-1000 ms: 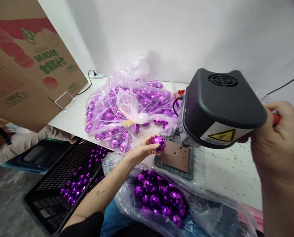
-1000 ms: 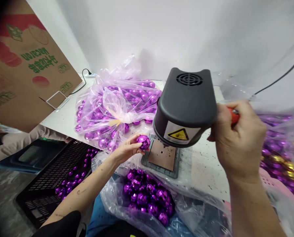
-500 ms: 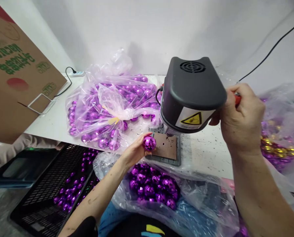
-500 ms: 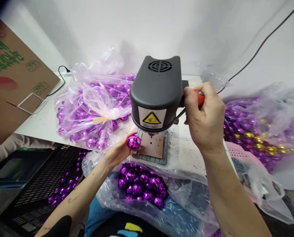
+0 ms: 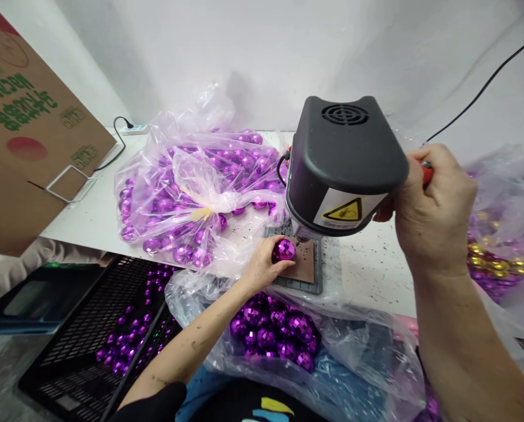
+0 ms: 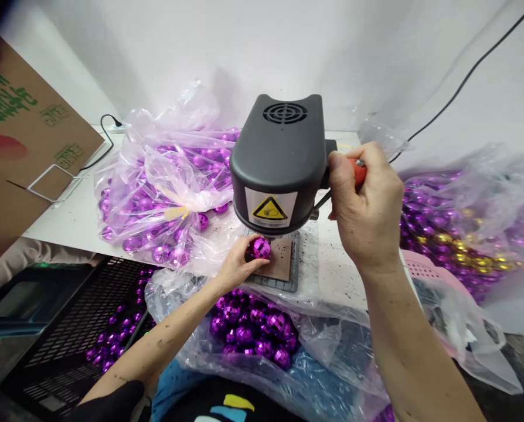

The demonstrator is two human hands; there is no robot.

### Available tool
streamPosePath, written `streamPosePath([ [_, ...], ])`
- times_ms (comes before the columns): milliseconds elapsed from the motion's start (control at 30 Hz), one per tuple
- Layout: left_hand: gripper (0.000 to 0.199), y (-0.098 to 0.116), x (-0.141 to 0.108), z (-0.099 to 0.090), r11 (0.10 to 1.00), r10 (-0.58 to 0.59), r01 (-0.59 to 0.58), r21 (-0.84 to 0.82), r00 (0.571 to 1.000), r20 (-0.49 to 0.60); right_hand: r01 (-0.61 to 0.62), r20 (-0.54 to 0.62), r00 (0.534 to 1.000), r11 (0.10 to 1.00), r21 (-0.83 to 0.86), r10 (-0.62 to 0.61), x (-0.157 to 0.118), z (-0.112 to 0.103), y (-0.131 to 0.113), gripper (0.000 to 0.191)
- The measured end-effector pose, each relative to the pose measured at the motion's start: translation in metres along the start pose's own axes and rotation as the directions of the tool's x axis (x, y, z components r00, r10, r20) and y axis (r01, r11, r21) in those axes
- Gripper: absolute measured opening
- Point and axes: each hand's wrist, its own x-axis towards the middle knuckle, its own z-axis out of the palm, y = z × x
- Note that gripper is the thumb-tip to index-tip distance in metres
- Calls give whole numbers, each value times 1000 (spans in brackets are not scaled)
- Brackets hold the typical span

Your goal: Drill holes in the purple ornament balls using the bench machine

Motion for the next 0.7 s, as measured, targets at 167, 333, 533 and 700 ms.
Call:
streamPosePath([
  [167,53,1,5,9,986,79,-80,147,997,10,12,17,1000,1000,4,-12,0,0,0,53],
  [333,50,12,9,19,986,62,-60,155,998,-11,14,-6,1000,1000,15,-14,-1,0,-1,54],
  [533,49,16,7,27,987,-24,32,159,999,-48,30,-3,1000,999,11,-30,-1,0,-1,52],
  [700,38,17,6,18,996,-30,27,84,999,43,36,-20,999,999,-2,-37,0,1,-1,51],
])
